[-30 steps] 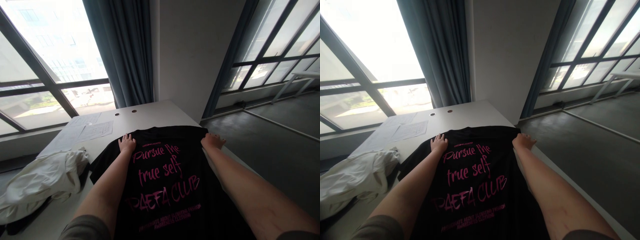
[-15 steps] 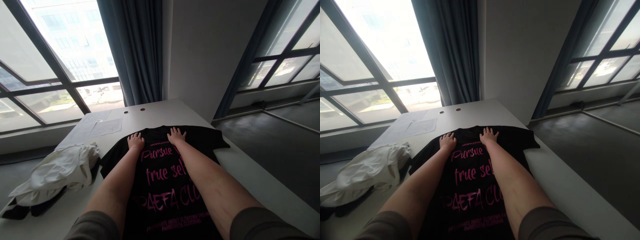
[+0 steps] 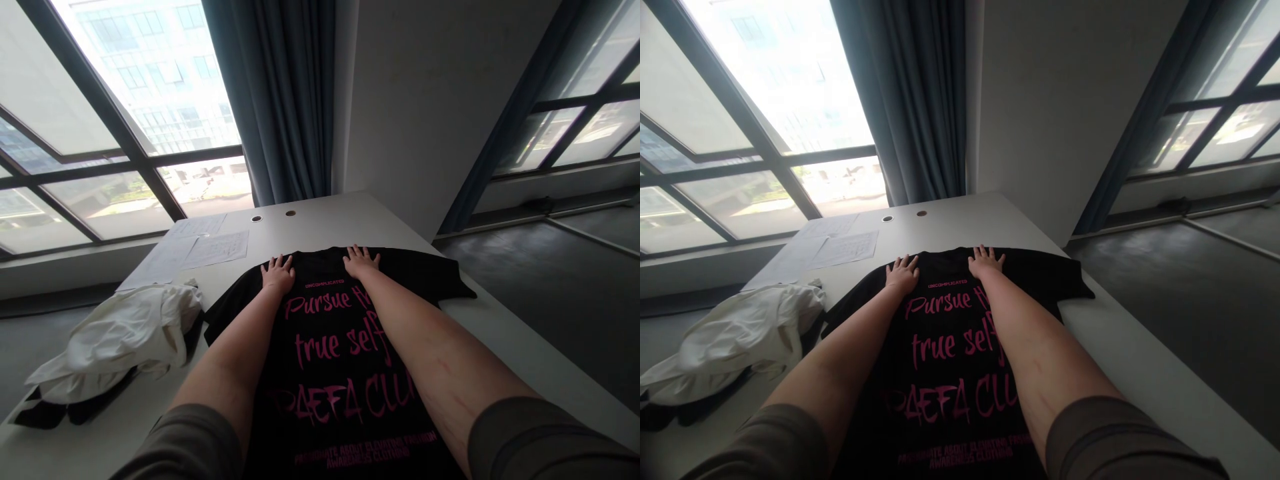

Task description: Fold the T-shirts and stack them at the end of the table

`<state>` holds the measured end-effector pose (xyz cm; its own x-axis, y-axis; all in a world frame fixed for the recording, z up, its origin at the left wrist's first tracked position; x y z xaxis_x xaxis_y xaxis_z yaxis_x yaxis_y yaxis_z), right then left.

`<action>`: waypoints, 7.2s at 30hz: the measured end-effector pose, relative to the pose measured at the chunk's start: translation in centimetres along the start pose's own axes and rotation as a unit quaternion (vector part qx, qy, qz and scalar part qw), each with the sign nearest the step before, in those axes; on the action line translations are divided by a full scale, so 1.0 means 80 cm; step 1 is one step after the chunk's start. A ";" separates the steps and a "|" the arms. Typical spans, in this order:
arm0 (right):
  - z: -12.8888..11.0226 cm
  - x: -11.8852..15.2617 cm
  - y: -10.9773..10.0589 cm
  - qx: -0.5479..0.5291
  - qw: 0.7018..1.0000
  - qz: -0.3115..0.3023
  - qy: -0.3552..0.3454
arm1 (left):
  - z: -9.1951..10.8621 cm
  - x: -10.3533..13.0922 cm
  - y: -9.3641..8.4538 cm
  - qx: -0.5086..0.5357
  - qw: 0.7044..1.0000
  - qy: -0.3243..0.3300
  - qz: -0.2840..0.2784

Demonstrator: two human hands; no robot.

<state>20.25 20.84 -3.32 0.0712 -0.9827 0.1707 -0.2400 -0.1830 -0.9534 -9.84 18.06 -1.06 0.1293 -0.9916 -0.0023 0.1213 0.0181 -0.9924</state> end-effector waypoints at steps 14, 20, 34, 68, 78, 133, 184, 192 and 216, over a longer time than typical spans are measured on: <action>0.004 -0.009 0.003 0.009 0.999 0.048 -0.014 | 0.051 -0.016 0.014 -0.001 0.996 0.046 -0.082; 0.002 -0.006 0.001 0.010 0.999 0.046 -0.014 | 0.041 0.065 -0.012 0.002 0.997 0.027 -0.067; -0.072 0.141 -0.063 -0.017 0.946 0.283 -0.157 | -0.128 0.539 -0.030 0.017 0.990 0.138 0.012; 0.125 0.739 0.023 -0.062 0.935 0.140 -0.320 | -0.203 0.716 -0.086 0.140 0.962 0.230 0.049; 0.153 0.752 -0.029 -0.097 0.936 0.202 -0.271 | -0.216 0.713 -0.135 0.279 0.950 0.105 0.094; 0.151 0.510 -0.001 0.015 0.956 0.273 -0.110 | -0.089 0.539 -0.026 0.029 0.994 0.096 0.033; 0.070 0.507 0.036 0.089 0.992 0.045 -0.076 | -0.088 0.538 -0.030 0.006 0.997 0.081 0.019; 0.092 0.478 0.053 0.069 0.994 0.080 -0.038 | -0.086 0.540 -0.032 0.003 0.997 0.079 0.002; 0.172 0.721 -0.006 0.049 0.971 0.216 -0.090 | -0.086 0.539 -0.033 0.008 0.996 0.083 0.009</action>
<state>37.82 -35.37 3.54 0.1547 -0.9452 -0.2875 -0.1933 0.2564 -0.9470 -11.35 -25.62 0.58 -0.0330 -0.9986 -0.0420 0.1360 0.0371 -0.9900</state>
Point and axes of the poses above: each hand's wrist, its own x-axis away from the middle knuckle, its own y-axis out of the palm, z = x × y, the point moved 10 cm from there along -x, towards the middle knuckle, and after that the axes turned 11 degrees about -y, right-handed, at the moved point
